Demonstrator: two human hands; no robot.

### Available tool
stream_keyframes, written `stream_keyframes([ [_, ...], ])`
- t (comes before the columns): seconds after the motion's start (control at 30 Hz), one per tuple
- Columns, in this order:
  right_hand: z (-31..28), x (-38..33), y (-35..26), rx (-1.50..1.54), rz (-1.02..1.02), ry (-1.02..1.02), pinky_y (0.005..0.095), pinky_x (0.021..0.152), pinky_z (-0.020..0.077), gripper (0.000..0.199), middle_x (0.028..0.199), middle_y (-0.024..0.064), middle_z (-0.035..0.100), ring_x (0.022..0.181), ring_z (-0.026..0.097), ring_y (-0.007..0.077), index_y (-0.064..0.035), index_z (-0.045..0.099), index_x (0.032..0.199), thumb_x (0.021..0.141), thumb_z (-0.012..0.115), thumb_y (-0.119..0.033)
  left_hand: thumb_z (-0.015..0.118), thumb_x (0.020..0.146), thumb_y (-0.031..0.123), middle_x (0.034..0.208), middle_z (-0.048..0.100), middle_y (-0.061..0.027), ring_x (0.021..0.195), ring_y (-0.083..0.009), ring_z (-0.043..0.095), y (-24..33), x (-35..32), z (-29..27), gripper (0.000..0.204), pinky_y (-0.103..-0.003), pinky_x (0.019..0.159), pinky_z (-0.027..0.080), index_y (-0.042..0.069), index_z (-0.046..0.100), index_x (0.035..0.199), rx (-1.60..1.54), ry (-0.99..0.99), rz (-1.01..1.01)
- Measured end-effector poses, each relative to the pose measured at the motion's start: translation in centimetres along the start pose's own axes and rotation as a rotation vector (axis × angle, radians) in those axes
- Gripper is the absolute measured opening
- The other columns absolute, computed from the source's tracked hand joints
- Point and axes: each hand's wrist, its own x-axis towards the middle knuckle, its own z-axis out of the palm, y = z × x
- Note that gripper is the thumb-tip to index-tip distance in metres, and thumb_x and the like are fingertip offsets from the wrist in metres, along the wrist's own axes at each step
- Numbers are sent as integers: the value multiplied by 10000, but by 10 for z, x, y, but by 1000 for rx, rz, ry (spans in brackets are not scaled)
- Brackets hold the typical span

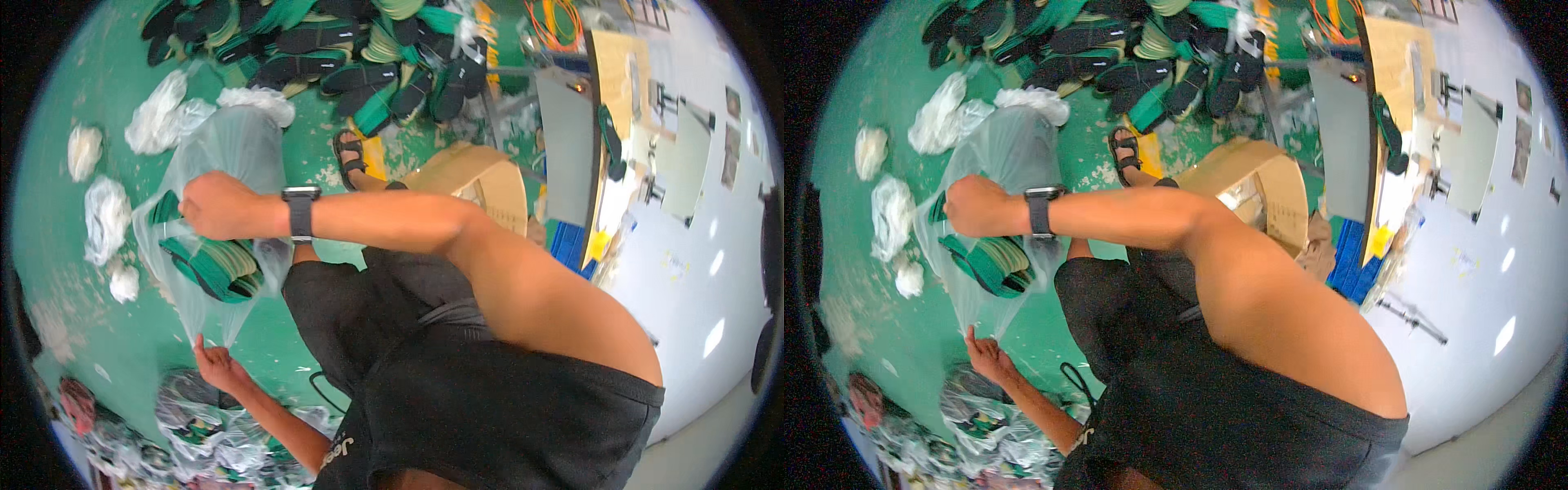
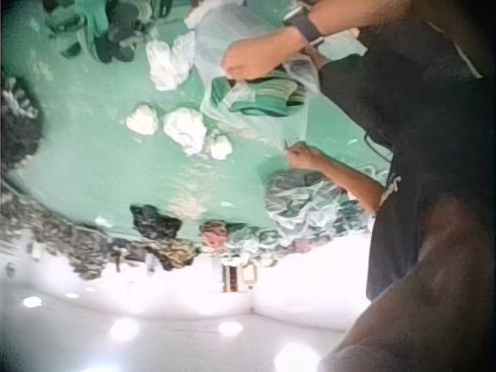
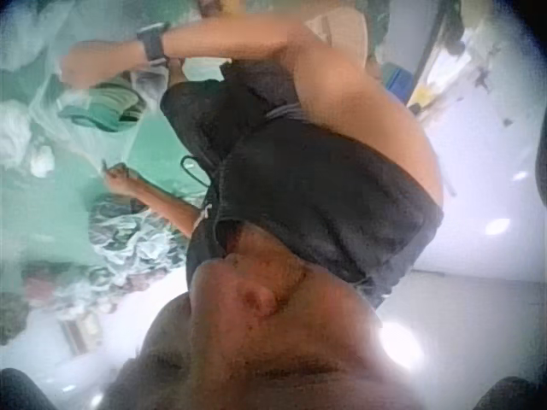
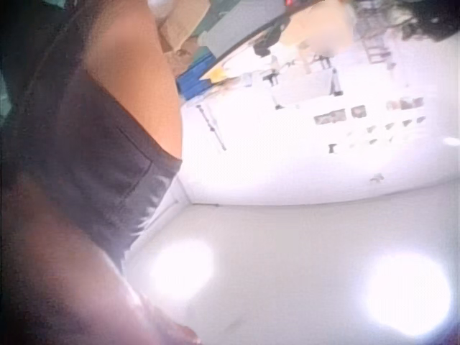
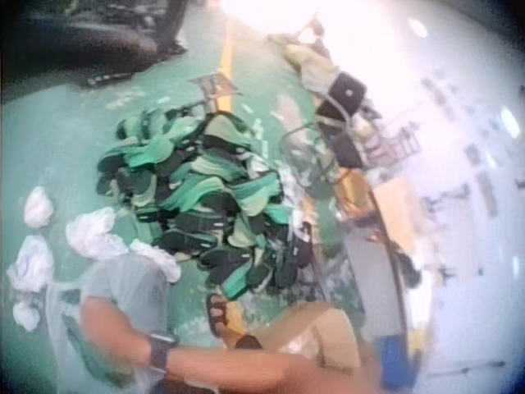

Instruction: The person picks up green and black shoe components from a pile on the floor and places them one by one into a large clear plastic bag.

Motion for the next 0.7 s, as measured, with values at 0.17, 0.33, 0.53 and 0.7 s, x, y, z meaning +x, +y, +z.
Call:
stream_keyframes([
  [0.17,-54,-30,37,99,73,-56,451,610,454,275,686,200,592,669,574,400,-19,616,732,854,539,-253,437,954,127,522,218,64,408,-36,188,-10,-5,-23,240,-210,407,176,-44,572,1055,260,120,-146],
  [0.33,-115,-94,267,119,222,709,410,721,443,203,803,142,595,822,562,326,-17,595,819,810,625,-218,492,931,173,496,252,67,393,-35,218,-52,-25,-20,216,-220,372,189,-3,606,985,361,46,-291],
  [0.53,-210,-164,587,-109,917,839,467,785,441,626,875,298,600,906,581,430,96,589,929,865,504,-521,505,922,203,493,279,53,394,-45,231,-110,-35,9,236,-211,382,201,9,603,1014,729,120,-322],
  [0.7,-278,-127,676,454,1113,1039,439,1012,329,956,1354,184,433,1207,445,321,76,378,1329,802,423,-720,500,917,187,563,254,66,475,-38,224,-113,-12,85,235,-208,442,195,-2,580,1031,803,215,-417],
])
